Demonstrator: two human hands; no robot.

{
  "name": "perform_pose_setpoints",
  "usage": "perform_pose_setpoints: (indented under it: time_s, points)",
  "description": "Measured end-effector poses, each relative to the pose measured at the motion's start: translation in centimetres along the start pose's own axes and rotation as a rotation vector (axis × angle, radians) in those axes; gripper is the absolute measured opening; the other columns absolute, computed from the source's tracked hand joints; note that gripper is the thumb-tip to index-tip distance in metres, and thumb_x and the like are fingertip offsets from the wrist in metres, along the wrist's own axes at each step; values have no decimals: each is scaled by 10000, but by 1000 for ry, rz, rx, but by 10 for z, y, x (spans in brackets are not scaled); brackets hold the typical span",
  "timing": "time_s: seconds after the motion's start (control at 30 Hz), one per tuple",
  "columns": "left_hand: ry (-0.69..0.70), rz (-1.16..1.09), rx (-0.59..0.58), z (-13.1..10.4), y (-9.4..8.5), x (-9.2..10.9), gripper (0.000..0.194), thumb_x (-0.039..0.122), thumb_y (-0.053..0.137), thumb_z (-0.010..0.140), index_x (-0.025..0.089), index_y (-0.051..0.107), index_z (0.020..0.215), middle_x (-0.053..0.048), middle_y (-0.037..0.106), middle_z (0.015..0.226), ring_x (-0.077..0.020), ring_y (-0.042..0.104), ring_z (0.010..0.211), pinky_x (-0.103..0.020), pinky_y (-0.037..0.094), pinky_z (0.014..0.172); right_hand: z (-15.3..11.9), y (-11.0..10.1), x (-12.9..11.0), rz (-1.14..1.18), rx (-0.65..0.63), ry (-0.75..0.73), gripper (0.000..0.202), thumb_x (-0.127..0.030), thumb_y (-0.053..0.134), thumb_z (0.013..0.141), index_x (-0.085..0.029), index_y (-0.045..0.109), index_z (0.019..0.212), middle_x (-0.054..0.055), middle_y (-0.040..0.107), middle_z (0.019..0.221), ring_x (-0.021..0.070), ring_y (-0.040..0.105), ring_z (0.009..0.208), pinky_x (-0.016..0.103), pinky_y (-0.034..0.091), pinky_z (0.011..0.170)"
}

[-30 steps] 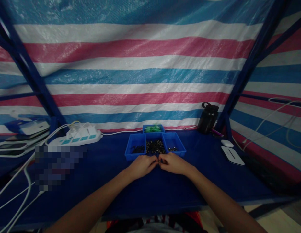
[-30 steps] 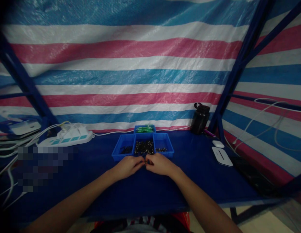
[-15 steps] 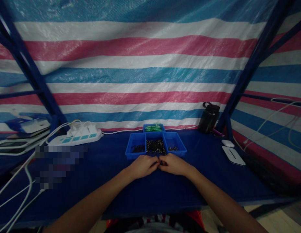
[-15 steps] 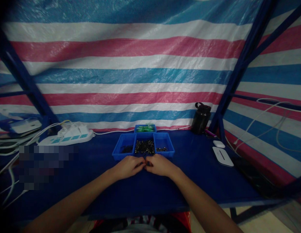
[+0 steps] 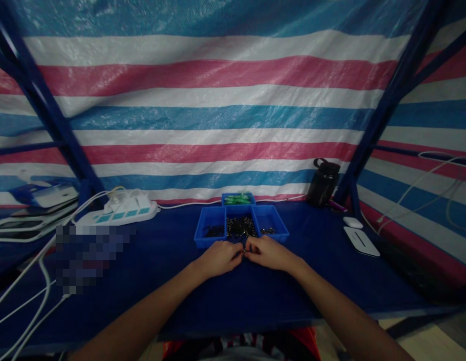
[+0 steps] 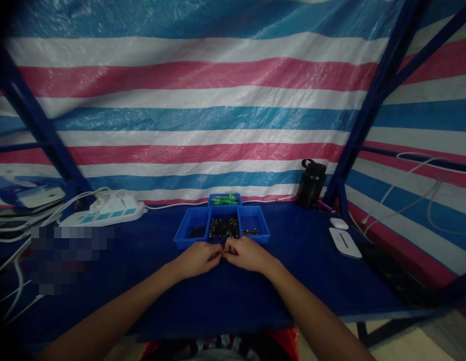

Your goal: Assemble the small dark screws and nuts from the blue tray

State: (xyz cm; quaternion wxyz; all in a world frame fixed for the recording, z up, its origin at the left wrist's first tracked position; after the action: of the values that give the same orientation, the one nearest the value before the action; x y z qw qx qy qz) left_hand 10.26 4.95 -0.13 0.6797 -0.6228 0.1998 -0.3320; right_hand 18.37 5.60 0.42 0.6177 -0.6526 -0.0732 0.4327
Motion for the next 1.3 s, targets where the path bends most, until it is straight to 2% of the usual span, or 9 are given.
perform_pose_setpoints:
  time_s: [0.4,1.3]
  points:
    - [14,-2,-2,0,-2,3,155,267,440,888,200,579,878,-13,649,744,-167,617,659,-218,377,563,0,0,-3,53,9,-23,152,-322,538,856,-178,567,895,-24,603,633,110,546,561,197,321,516]
    - [22,-5,-2,0,-3,3,174,262,410,920,197,571,913,-20,653,777,-172,633,709,-216,396,585,-1,-2,-3,64,23,-30,97,-254,558,832,-185,545,900,-40,592,618,101,541,553,192,311,514]
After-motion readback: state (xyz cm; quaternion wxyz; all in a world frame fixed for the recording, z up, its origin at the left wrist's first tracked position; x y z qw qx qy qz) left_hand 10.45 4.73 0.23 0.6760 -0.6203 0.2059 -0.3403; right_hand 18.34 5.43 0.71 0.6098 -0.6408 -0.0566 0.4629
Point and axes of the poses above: each hand's wrist, its own z-axis towards the middle knuckle, its own y-axis out of the palm, x = y × z, the point moved 9 cm from there along z, towards the middle knuckle
